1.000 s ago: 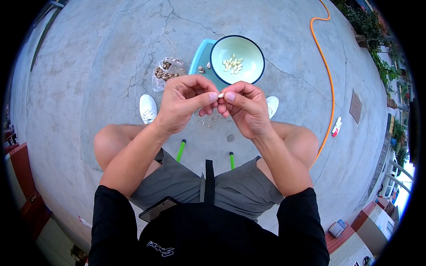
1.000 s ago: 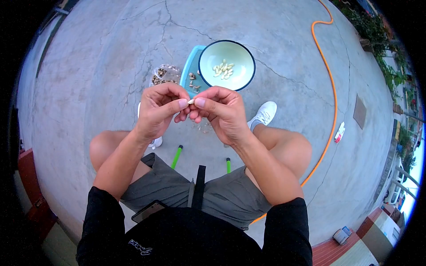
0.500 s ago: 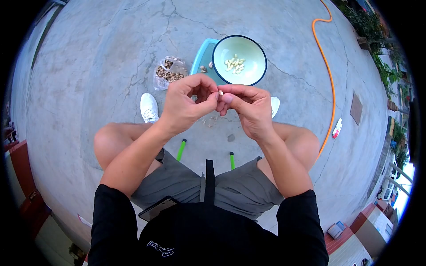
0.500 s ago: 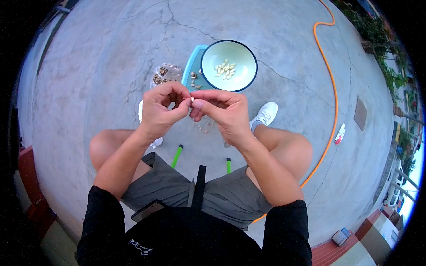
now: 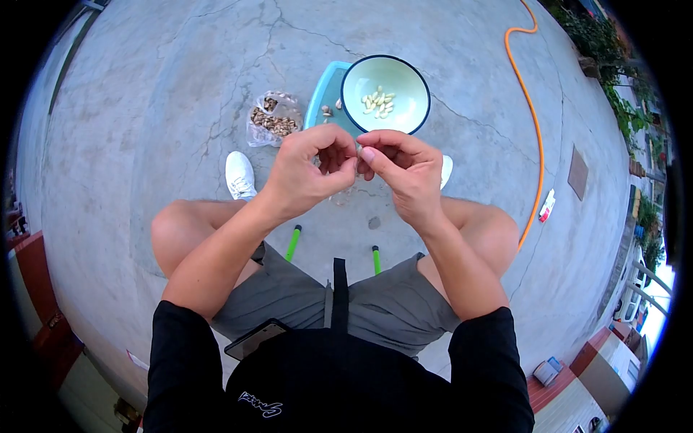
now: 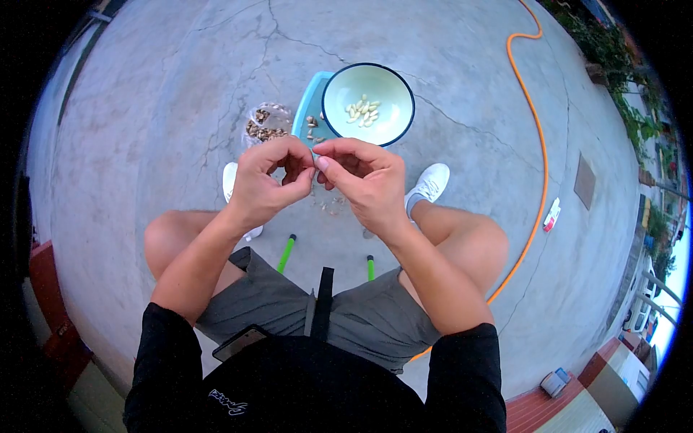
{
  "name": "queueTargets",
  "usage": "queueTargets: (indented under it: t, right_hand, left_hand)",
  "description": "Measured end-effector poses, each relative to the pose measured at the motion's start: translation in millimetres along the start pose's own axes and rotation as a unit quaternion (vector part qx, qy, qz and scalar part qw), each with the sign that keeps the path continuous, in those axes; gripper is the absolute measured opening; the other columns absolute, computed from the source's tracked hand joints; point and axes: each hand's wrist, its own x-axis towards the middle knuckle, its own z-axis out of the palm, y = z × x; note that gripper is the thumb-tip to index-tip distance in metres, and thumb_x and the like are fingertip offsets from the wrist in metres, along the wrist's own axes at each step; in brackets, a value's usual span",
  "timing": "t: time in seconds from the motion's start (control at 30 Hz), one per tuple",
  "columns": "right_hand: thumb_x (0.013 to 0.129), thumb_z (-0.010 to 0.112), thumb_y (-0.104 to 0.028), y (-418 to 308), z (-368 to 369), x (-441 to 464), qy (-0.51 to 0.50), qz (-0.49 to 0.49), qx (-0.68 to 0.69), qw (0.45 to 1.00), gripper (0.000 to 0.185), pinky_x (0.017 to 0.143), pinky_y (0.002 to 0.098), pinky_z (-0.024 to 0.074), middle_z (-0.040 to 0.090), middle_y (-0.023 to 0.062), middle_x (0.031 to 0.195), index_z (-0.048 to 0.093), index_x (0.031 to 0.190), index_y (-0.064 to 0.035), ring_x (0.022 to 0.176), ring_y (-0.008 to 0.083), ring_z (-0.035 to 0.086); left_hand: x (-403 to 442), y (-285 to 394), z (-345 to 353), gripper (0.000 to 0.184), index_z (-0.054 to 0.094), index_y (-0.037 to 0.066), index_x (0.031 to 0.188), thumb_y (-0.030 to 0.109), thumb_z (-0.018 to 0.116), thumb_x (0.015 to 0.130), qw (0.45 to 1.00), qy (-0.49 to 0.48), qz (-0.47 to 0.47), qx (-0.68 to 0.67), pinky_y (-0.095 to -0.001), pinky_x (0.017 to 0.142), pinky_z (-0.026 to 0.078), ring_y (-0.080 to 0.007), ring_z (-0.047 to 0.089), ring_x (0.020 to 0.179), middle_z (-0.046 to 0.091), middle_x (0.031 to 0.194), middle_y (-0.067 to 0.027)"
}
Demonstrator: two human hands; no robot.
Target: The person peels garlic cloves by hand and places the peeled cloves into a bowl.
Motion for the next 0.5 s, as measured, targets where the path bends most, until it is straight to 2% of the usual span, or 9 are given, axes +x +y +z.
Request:
queueTargets:
  t: [0.1,0.23,0.43,0.5]
  right_hand:
    - [0.089,0.068,0.0,-0.2,-3.9,1.0,-0.005,0.027,0.033,0.999,0.016,0.064,0.0244,0.0519,0.07,0.0073,0.084,0.07,0.104,0.0044,0.073,0.0113,0.064]
    - [0.089,0.068,0.0,-2.0,-6.7,3.8,-0.001,0.044,0.054,0.998,0.013,0.063,0.0255,0.052,0.07,0.0083,0.084,0.069,0.101,0.005,0.072,0.0128,0.065]
    - [0.09,0.066,-0.001,-5.3,-8.7,5.1,-0.007,0.079,0.094,0.992,0.009,0.062,0.0279,0.05,0.07,0.0109,0.089,0.065,0.098,0.0024,0.072,0.0156,0.065]
    - [0.089,0.07,-0.004,-5.2,-9.0,5.2,-0.007,0.079,0.114,0.99,0.011,0.062,0.0262,0.0518,0.07,0.0097,0.085,0.067,0.097,0.0029,0.071,0.0148,0.067]
  left_hand:
    - [-0.8,-5.2,-3.3,0.01,0.062,0.0,0.089,-0.004,0.066,0.081,0.998,-0.017,-0.045,-0.046,-0.0219,0.068,0.047,-0.006,0.057,0.074,0.061,0.083,0.0003]
    - [1.1,-4.9,-1.5,0.008,0.063,0.001,0.087,0.001,0.068,0.081,0.995,0.017,-0.033,-0.093,-0.0226,0.065,0.048,-0.0057,0.059,0.069,0.062,0.077,0.0011]
    - [1.7,-0.6,-1.5,0.011,0.063,-0.001,0.094,-0.002,0.065,0.084,0.993,0.022,-0.03,-0.114,-0.024,0.075,0.051,-0.0081,0.062,0.08,0.064,0.088,-0.0025]
    - [1.9,1.5,-3.3,0.013,0.064,-0.002,0.099,-0.002,0.065,0.086,0.992,0.012,-0.008,-0.128,-0.0253,0.079,0.052,-0.0101,0.064,0.086,0.065,0.093,-0.0044]
